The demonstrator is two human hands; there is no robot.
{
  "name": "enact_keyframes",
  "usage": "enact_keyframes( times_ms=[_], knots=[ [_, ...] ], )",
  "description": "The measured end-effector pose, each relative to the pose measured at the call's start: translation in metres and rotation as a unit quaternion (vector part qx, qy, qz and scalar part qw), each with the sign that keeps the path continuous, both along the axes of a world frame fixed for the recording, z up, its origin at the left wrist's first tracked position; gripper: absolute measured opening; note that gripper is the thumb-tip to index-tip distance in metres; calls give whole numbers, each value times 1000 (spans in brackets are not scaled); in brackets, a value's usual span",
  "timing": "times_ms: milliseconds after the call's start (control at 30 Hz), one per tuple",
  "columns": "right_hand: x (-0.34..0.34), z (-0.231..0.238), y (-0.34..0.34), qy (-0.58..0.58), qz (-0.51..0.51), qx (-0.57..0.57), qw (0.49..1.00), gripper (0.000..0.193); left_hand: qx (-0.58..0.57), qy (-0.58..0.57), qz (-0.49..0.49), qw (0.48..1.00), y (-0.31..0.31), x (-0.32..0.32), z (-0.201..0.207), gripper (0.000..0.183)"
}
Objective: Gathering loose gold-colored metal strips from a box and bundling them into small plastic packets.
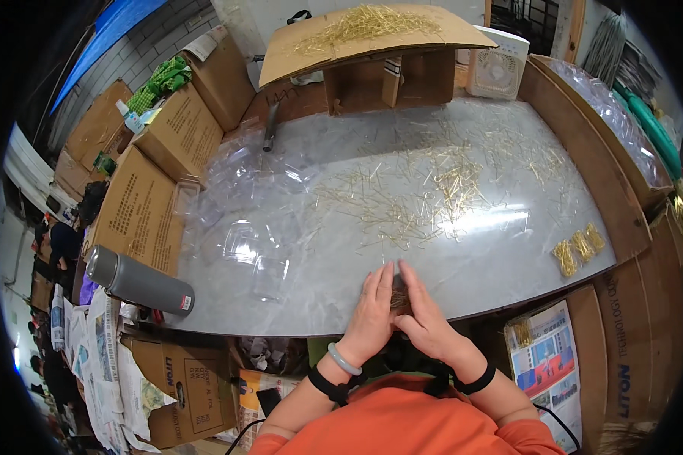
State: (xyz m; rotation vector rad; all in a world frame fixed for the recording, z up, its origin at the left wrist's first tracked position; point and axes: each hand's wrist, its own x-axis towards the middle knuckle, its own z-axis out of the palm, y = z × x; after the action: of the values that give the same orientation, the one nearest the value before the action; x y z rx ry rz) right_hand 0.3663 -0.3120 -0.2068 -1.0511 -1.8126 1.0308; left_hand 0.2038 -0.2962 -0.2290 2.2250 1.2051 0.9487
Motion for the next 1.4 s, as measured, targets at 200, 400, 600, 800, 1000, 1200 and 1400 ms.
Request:
enact_keyframes(
  times_ms=[200,400,600,800,1000,1200,1400],
  knots=[
    [11,4,19,-196,41,183,963,68,-57,-68,-63,994,9,-21,9,107],
    [15,1,26,-260,51,239,934,48,-66,4,-83,994,14,-38,22,106],
    [16,-3,24,-220,40,264,938,38,4,146,-5,989,14,-50,39,79],
    [21,-6,19,-224,32,265,937,43,-60,141,18,988,13,-44,49,51],
    [15,4,23,-224,22,258,940,57,-61,93,-47,993,21,-42,43,39],
    [19,-1,23,-225,29,191,955,57,31,75,-19,997,14,-38,37,42],
    [17,1,16,-250,17,217,943,63,-52,25,69,996,-4,-28,32,41]
  ],
)
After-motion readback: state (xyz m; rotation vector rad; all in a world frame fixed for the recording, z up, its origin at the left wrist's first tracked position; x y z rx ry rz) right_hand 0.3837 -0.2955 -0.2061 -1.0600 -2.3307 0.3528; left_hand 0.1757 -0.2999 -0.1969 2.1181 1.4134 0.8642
